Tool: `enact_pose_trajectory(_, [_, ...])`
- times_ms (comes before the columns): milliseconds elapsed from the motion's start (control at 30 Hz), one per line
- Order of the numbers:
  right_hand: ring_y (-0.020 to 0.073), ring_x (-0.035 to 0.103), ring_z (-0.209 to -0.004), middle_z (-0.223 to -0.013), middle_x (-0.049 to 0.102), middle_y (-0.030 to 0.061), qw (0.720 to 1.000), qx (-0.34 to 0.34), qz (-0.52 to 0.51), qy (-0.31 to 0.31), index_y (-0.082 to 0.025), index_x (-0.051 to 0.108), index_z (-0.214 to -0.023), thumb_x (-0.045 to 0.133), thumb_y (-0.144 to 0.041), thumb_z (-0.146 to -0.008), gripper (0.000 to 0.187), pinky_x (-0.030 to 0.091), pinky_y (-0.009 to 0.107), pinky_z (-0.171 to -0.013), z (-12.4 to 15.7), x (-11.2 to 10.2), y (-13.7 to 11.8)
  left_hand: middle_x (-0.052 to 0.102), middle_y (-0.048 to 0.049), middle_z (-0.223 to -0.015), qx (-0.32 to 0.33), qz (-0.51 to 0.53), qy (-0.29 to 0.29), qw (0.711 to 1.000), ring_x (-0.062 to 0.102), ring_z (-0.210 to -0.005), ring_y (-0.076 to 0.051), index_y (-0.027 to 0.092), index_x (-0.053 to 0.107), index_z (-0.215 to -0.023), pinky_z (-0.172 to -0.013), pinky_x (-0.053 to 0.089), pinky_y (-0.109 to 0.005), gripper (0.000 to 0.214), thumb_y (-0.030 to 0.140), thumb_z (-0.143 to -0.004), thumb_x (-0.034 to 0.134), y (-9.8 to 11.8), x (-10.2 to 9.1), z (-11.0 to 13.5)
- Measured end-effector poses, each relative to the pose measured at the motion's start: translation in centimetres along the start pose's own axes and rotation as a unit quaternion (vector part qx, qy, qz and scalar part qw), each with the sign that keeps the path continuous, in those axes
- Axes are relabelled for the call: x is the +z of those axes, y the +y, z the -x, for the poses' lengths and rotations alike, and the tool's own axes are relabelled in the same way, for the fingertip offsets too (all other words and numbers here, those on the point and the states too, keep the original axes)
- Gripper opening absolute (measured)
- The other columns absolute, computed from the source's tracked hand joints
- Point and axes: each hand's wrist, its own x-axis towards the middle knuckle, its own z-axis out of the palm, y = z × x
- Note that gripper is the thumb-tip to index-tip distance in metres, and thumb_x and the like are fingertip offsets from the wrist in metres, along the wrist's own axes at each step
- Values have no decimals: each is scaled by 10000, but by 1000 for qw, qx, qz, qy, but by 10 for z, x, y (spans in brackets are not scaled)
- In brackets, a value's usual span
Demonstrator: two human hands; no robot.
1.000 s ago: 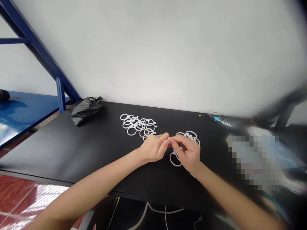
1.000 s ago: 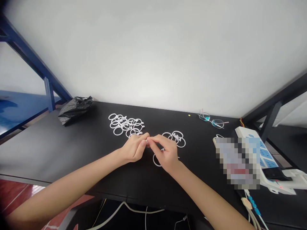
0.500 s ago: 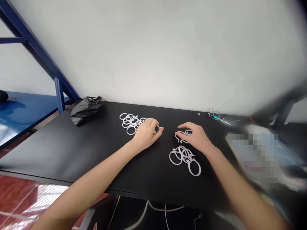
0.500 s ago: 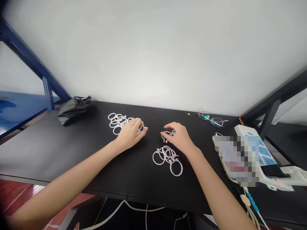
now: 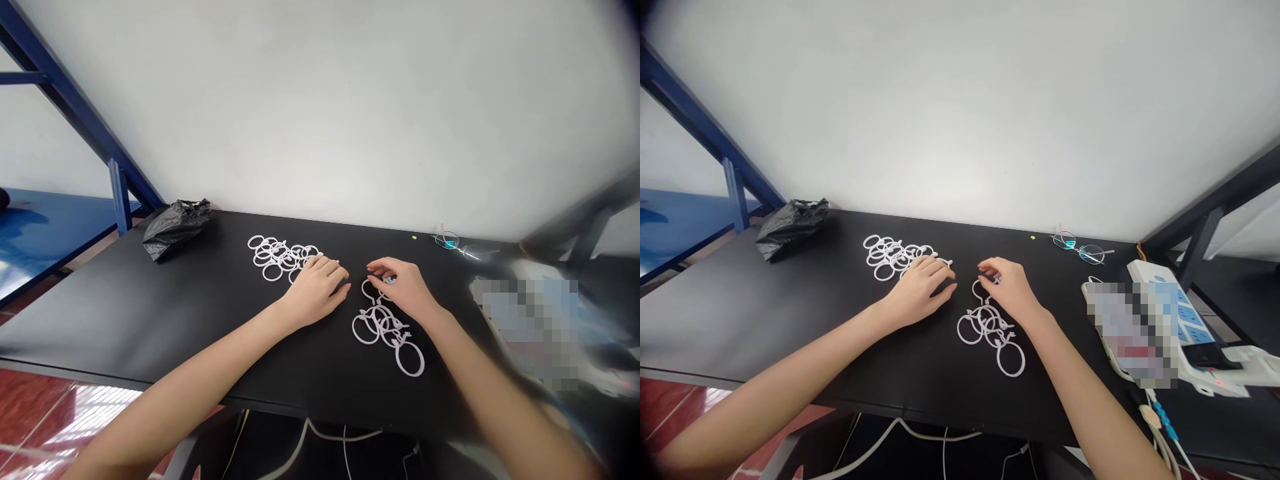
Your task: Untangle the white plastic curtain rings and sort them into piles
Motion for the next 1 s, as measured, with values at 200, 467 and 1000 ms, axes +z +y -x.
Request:
enact_pose_trajectory(200, [191,656,-749,-858,732,26,995,-17,52,-79,-210,699,-907,642,-193,-769,150,507,333,-700,2,-6,2,626,-28,-817,40,22,-63,997,568,-798,-177,172,577,-893,-823,423,-333,154,246,-971,467,-4,-1,-1])
enact_pose_trajectory(467, [182,618,-629,-685,666,35,992,30,-105,65,-189,657,-736,684,-308,-781,130,512,333,-628,3,8,-9,626,-86,-1054,54,39,-67,996,606,-946,-225,176,468,-1269,-856,475,-381,309,280,-979,485,1,2,2])
enact_pose_trajectory(1000, [179,696,-753,-856,716,33,967,-65,-245,22,-224,713,-971,675,-299,-848,149,600,328,-712,16,8,-35,544,-147,-1182,-12,119,-32,992,621,-927,-215,151,304,-1407,-789,567,-362,446,333,-1010,393,2,-3,2])
